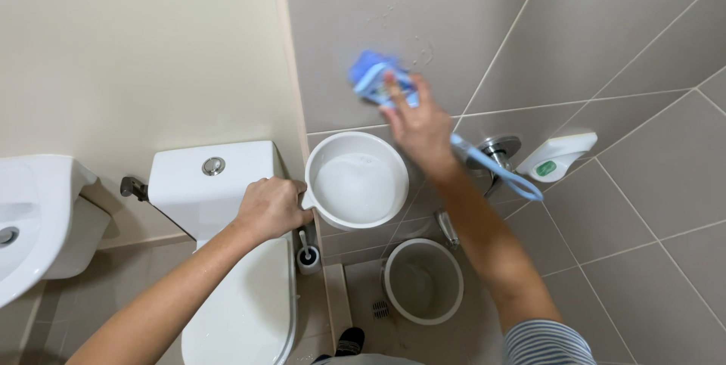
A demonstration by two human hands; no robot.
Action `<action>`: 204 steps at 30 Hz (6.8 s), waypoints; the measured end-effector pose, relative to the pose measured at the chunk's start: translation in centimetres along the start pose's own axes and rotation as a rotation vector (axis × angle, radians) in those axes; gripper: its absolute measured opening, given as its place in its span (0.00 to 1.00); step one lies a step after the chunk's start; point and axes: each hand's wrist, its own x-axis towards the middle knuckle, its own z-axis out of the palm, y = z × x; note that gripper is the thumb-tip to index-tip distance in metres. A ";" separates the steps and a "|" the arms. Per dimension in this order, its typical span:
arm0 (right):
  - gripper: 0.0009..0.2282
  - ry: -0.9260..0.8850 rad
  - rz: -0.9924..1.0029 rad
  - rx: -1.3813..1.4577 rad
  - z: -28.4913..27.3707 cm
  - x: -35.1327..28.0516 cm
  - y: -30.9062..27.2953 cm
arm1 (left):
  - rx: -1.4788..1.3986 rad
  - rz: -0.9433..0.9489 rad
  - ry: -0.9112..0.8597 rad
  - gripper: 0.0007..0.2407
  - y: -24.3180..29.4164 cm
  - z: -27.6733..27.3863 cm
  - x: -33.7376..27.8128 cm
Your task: The person uses a handheld bidet sprayer to rinse the toilet bowl and seat. They then fill a white plastic bowl with water from a wall-mounted tap and pour it into the toilet. Finally, they use a blue scrub brush to clean the wall tiles next to the toilet.
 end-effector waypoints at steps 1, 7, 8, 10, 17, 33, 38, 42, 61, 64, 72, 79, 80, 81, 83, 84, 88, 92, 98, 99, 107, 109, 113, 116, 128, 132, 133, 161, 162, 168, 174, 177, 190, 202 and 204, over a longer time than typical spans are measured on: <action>0.33 0.001 -0.004 0.003 -0.8 1.0 1.0 | -0.001 -0.004 0.003 0.13 -0.3 0.2 0.1; 0.33 0.293 0.221 0.014 -2.5 4.5 0.9 | -0.029 0.018 0.053 0.13 -0.2 0.2 -0.1; 0.33 0.180 0.155 0.012 -1.8 4.4 -0.6 | -0.039 0.014 0.045 0.13 -0.1 0.1 -0.1; 0.33 0.069 0.087 0.013 -0.5 2.7 -1.7 | -0.049 0.012 0.036 0.13 -0.1 0.0 -0.2; 0.33 0.029 0.203 -0.104 -1.4 1.1 3.7 | -0.070 0.004 0.039 0.11 -1.0 1.0 -0.6; 0.33 0.246 0.363 -0.008 -2.6 4.9 4.6 | -0.061 0.099 0.055 0.14 -1.3 2.2 -1.1; 0.36 0.164 0.121 0.041 -0.8 5.1 -4.1 | 0.025 0.080 0.021 0.18 -0.8 1.9 -0.9; 0.36 0.030 -0.064 -0.044 0.2 2.9 -3.4 | 0.012 0.093 0.044 0.18 -1.0 1.8 -1.1; 0.47 0.227 0.035 -0.184 -1.0 9.3 1.3 | -0.074 0.041 0.056 0.21 -1.4 0.7 -0.2; 0.45 0.334 0.253 -0.325 -2.5 10.7 2.4 | -0.045 0.076 0.093 0.19 -1.9 1.3 -0.1; 0.33 0.088 -0.016 -0.222 -0.9 7.2 -3.2 | -0.068 0.130 0.148 0.21 -1.1 0.7 -0.7; 0.34 0.243 0.285 -0.087 -4.0 11.4 0.1 | -0.071 0.215 0.182 0.28 -1.1 2.1 -0.7; 0.33 0.239 0.295 -0.095 -3.2 11.9 -1.0 | -0.067 0.204 0.164 0.24 -1.3 2.3 -0.4; 0.32 0.234 0.305 -0.103 -2.4 12.4 -2.1 | -0.063 0.192 0.146 0.20 -1.4 2.5 -0.1; 0.33 0.226 0.129 -0.138 0.3 10.5 -5.6 | -0.064 0.183 0.140 0.18 -1.1 2.2 -0.4; 0.33 0.214 -0.049 -0.167 1.7 9.6 -7.3 | -0.067 0.168 0.135 0.17 -0.9 2.1 -0.7; 0.32 0.141 -0.162 -0.224 -0.2 8.3 -4.8 | -0.057 0.142 0.127 0.17 -0.9 2.4 -1.2; 0.33 0.286 0.032 -0.267 -2.9 11.2 -0.4 | -0.075 0.161 0.140 0.17 -0.9 3.4 -1.6; 0.33 0.237 -0.046 -0.128 -1.0 9.1 -4.2 | -0.057 0.196 0.167 0.17 -1.0 3.8 -1.7; 0.33 0.134 -0.152 -0.102 -0.8 7.7 -5.6 | -0.041 0.205 0.169 0.17 -1.1 4.1 -1.7; 0.33 0.216 -0.035 -0.167 -1.6 4.7 2.5 | -0.067 0.162 0.129 0.17 -1.8 5.7 -1.8; 0.34 0.254 0.079 -0.159 -1.8 6.4 2.8 | -0.078 0.158 0.123 0.17 -1.8 5.9 -1.8; 0.33 0.283 0.077 -0.095 0.4 5.9 -0.9 | -0.060 0.174 0.144 0.17 -1.5 5.5 -1.7; 0.31 0.144 -0.143 -0.085 2.1 1.8 -2.7 | -0.058 0.159 0.127 0.16 -1.3 5.5 -1.8; 0.31 0.242 -0.044 -0.118 -3.2 5.6 1.3 | -0.057 0.224 0.059 0.16 -1.4 6.1 -1.0; 0.29 0.051 -0.235 -0.083 1.1 1.2 -3.2 | -0.055 0.244 0.034 0.15 -1.3 6.0 -1.0; 0.29 0.050 -0.235 -0.082 0.9 0.6 -2.6 | -0.055 0.243 0.034 0.15 -1.2 6.2 -1.1; 0.30 0.338 -0.448 -0.127 -2.5 5.8 10.5 | -0.108 -0.196 0.431 0.15 9.5 13.9 -2.7; 0.29 0.302 -0.544 -0.159 -1.4 4.7 9.6 | -0.100 -0.209 0.441 0.15 9.8 13.9 -2.9; 0.29 0.174 -0.662 -0.234 2.2 -0.4 14.5 | -0.092 -0.270 0.446 0.15 11.2 15.4 -3.6; 0.29 0.314 -0.407 -0.148 -3.7 5.7 15.8 | -0.155 -0.276 0.425 0.10 11.9 17.0 -3.5; 0.29 0.291 -0.431 -0.137 -1.7 4.3 13.7 | -0.128 -0.229 0.421 0.15 11.2 18.5 -3.3; 0.31 0.272 -0.145 0.017 -5.0 8.3 15.8 | 0.004 -0.139 0.402 0.14 8.6 21.5 -3.6; 0.34 0.250 -0.389 0.062 -3.0 6.6 14.8 | 0.178 -0.130 0.391 0.13 10.4 17.9 -4.3; 0.34 0.550 -0.291 -0.180 -4.2 10.4 17.6 | 0.156 -0.122 0.397 0.14 10.9 17.2 -4.0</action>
